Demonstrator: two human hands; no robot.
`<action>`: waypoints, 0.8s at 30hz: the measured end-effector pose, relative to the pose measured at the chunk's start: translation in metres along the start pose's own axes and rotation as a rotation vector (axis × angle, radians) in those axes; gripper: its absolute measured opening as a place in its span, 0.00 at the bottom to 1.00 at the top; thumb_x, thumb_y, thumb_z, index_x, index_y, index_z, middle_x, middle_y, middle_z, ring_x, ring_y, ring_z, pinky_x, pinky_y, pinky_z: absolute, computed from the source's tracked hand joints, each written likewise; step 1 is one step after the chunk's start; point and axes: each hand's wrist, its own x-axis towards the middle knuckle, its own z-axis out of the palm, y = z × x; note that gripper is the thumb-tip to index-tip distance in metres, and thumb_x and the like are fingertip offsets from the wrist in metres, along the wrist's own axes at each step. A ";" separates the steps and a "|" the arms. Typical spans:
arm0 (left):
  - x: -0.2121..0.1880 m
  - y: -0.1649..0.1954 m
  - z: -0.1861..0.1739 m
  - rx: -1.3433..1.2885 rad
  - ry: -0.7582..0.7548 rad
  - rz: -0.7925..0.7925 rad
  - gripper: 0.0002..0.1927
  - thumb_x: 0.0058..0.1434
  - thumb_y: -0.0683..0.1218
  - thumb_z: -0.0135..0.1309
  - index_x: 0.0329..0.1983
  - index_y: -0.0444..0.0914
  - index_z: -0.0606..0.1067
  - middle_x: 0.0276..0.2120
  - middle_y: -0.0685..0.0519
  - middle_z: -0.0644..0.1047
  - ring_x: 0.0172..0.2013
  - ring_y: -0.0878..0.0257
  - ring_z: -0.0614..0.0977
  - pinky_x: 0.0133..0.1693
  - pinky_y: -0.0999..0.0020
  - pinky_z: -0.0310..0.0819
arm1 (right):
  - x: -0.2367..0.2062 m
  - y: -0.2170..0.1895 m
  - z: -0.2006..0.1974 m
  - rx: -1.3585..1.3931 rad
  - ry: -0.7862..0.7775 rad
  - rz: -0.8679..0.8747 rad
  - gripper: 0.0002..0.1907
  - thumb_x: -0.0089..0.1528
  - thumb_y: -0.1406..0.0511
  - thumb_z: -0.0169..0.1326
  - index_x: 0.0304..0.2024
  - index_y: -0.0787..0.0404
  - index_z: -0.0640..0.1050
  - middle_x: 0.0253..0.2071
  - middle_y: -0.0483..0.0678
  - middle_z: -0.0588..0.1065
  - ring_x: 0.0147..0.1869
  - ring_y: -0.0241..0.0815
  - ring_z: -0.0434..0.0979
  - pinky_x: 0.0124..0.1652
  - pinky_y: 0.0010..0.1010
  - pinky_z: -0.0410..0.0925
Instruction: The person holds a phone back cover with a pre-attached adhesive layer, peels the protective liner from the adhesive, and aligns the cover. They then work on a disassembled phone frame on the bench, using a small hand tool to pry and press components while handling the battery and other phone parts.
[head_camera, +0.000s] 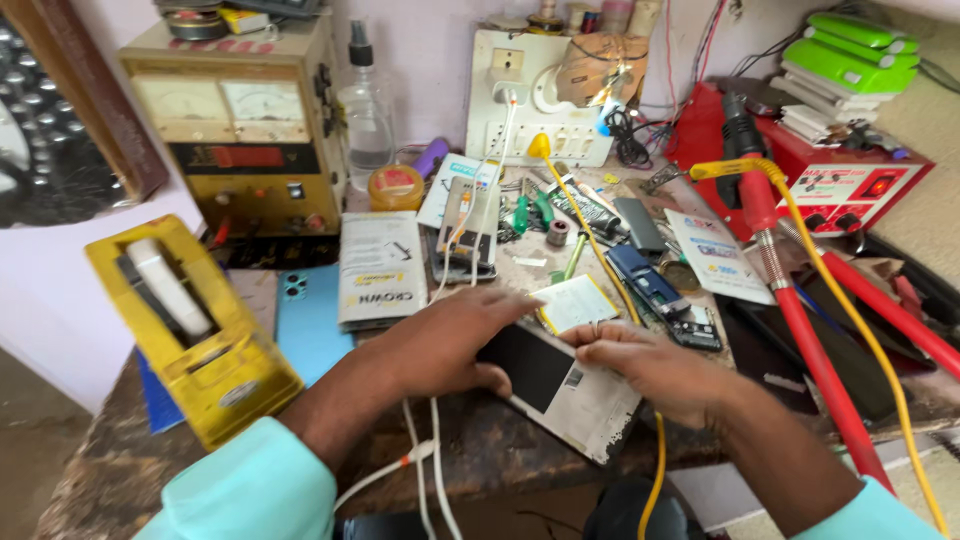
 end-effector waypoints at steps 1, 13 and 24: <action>0.005 -0.004 0.001 0.006 -0.055 -0.006 0.43 0.44 0.49 0.72 0.64 0.38 0.69 0.60 0.44 0.73 0.62 0.47 0.72 0.61 0.57 0.66 | 0.001 0.002 -0.003 -0.009 -0.014 0.001 0.21 0.62 0.64 0.51 0.57 0.62 0.79 0.45 0.47 0.81 0.43 0.36 0.79 0.43 0.29 0.73; 0.005 -0.032 0.009 -0.130 -0.108 0.005 0.54 0.39 0.61 0.74 0.65 0.31 0.69 0.64 0.38 0.69 0.65 0.44 0.68 0.62 0.57 0.61 | 0.047 -0.029 -0.031 -1.280 0.221 -0.896 0.19 0.59 0.59 0.59 0.52 0.55 0.82 0.58 0.54 0.78 0.60 0.54 0.74 0.58 0.46 0.61; 0.040 -0.031 0.022 0.081 -0.001 -0.048 0.48 0.42 0.70 0.69 0.56 0.32 0.74 0.55 0.40 0.75 0.59 0.42 0.73 0.59 0.50 0.64 | 0.135 -0.081 -0.116 -1.194 0.779 -0.244 0.24 0.55 0.52 0.66 0.51 0.52 0.83 0.41 0.59 0.81 0.43 0.53 0.83 0.48 0.44 0.73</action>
